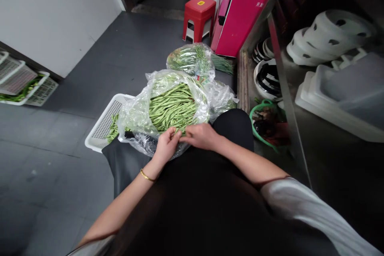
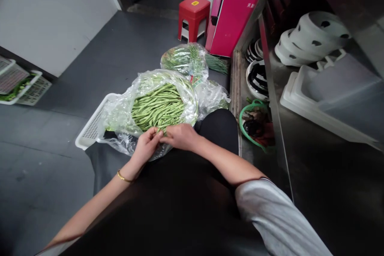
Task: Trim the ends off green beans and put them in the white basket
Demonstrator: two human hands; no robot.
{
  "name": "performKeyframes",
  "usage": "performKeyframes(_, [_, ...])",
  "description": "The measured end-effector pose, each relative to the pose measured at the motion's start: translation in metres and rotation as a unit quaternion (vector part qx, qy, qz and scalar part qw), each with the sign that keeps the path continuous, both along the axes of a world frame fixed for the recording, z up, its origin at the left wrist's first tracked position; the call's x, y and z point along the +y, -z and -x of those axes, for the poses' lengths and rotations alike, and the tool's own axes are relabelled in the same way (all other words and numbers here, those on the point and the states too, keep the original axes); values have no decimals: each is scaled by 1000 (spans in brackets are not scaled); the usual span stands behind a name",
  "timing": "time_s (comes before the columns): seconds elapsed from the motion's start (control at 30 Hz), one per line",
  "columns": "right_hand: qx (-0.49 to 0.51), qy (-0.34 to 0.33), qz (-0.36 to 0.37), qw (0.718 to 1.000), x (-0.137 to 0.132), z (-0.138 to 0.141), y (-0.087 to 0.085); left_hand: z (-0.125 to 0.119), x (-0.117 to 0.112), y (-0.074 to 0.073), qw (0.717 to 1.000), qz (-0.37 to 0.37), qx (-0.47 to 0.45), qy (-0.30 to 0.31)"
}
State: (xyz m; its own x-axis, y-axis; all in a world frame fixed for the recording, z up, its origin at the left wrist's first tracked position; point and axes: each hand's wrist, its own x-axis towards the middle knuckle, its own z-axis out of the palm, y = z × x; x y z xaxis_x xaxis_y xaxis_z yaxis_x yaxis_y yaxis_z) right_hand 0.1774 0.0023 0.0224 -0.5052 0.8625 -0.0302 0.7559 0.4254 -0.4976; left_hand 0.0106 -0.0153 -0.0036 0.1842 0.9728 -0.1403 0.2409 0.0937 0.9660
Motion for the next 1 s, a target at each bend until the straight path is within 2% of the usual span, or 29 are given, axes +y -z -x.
performKeyframes(0.07, [-30, -15, -51, 998, 1, -12, -10, 3, -1, -2, 1000, -2, 10, 25])
performKeyframes(0.1, [-42, -46, -68, 996, 1, -16, -12, 4, -2, -3, 999, 0, 11, 44])
performKeyframes(0.17, [-60, -121, -78, 988, -2, -19, -11, 4, -5, -5, 996, 14, 3, 87])
performKeyframes(0.2, [-64, -137, -75, 986, -4, -18, -7, 2, -7, -6, 995, 20, -2, 100])
performKeyframes(0.27, [-58, -110, -67, 990, -9, -12, 1, -1, -11, -9, 996, 6, 6, 89])
performKeyframes(0.37, [-39, -43, -65, 996, -14, -3, 9, -3, -13, -11, 997, -53, 52, 33])
performKeyframes(0.47, [-56, -69, -68, 994, -13, -2, 7, 0, -11, -7, 997, -39, 60, 36])
performKeyframes(0.57, [-58, -118, -35, 991, -8, -6, 5, 8, -12, -2, 997, 13, 36, 68])
performKeyframes(0.67, [76, -147, 57, 985, -11, -4, 6, 13, -20, -3, 993, 38, -3, 114])
performKeyframes(0.73, [234, -122, 171, 949, -17, 1, 8, 15, -25, -7, 990, 19, -32, 136])
performKeyframes(0.8, [383, -67, 288, 875, -19, 2, 5, 14, -28, -9, 988, -5, -56, 141])
performKeyframes(0.83, [430, -48, 333, 838, -17, 0, 3, 14, -28, -9, 987, 0, -72, 143])
performKeyframes(0.87, [445, -53, 370, 814, -12, -4, -1, 15, -26, -9, 984, 19, -103, 143])
performKeyframes(0.9, [425, -80, 396, 810, -4, -10, -6, 16, -24, -8, 978, 48, -151, 134])
performKeyframes(0.93, [372, -118, 408, 825, 6, -16, -10, 18, -21, -7, 967, 78, -216, 110])
performKeyframes(0.97, [274, -170, 407, 854, 17, -21, -13, 21, -17, -6, 950, 101, -288, 72])
performKeyframes(1.0, [167, -188, 362, 898, 29, -24, -13, 24, -13, -5, 928, 116, -354, 22])
